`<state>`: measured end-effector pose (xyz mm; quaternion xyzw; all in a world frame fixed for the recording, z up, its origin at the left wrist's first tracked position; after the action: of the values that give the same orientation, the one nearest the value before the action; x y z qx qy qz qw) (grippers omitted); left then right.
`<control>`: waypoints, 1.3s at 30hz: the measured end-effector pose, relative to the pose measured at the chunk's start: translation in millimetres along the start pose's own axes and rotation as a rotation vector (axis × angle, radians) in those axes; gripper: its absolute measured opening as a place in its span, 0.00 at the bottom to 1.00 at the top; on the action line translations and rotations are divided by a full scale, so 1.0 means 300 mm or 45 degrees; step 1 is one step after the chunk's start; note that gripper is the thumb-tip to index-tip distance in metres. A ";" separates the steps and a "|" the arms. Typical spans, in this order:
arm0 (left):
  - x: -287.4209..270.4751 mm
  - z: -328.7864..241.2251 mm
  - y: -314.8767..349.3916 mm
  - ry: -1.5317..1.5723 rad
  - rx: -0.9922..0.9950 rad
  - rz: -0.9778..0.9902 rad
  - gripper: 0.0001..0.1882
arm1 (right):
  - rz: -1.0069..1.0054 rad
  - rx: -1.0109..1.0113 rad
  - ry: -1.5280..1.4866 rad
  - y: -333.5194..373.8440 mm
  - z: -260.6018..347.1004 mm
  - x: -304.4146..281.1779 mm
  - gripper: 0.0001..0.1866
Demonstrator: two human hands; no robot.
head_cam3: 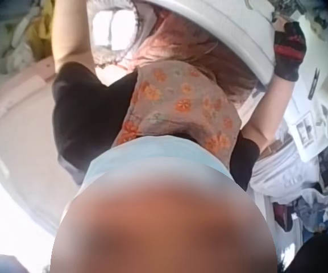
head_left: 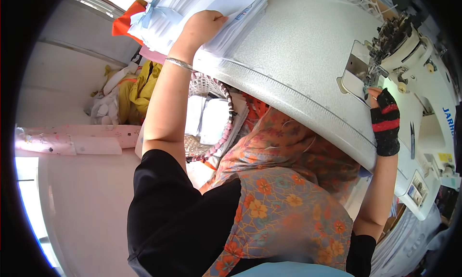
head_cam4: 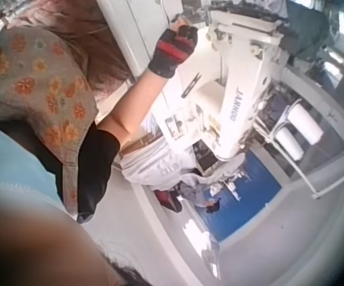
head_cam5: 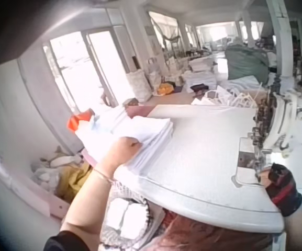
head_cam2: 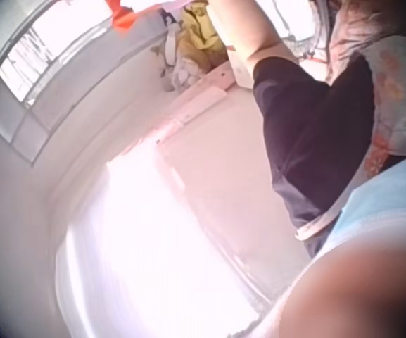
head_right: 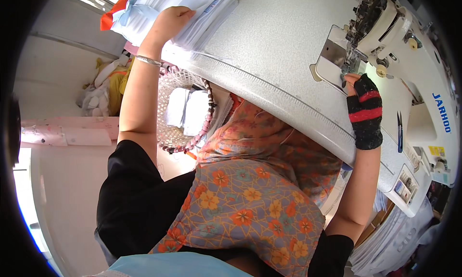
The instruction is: Sewing small white fabric pieces using an industrial sewing machine at a workstation.
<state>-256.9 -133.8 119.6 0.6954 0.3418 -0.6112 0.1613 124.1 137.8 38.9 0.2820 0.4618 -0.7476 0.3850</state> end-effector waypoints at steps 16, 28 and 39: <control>-0.035 -0.009 0.008 -0.100 0.068 -0.084 0.16 | -0.014 -0.019 -0.014 -0.011 0.022 -0.003 0.09; 0.345 -0.879 0.354 0.442 0.925 0.407 0.15 | 0.033 -0.041 0.004 0.021 0.171 -0.024 0.17; 0.395 -1.002 0.247 0.297 1.170 0.075 0.12 | 0.051 -0.037 0.155 0.112 0.201 0.033 0.18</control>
<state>17.5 39.4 51.8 0.7682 0.0321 -0.6120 -0.1853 142.9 70.8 40.4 0.3305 0.4895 -0.7143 0.3753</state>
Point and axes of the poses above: each hand's wrist, its own y-axis away from the middle knuckle, its own x-axis out of the palm, z = x × y, the point moved 8 cm from there along -y, towards the middle knuckle, and after that the axes turned 4 degrees about z, right-handed, at the moved point
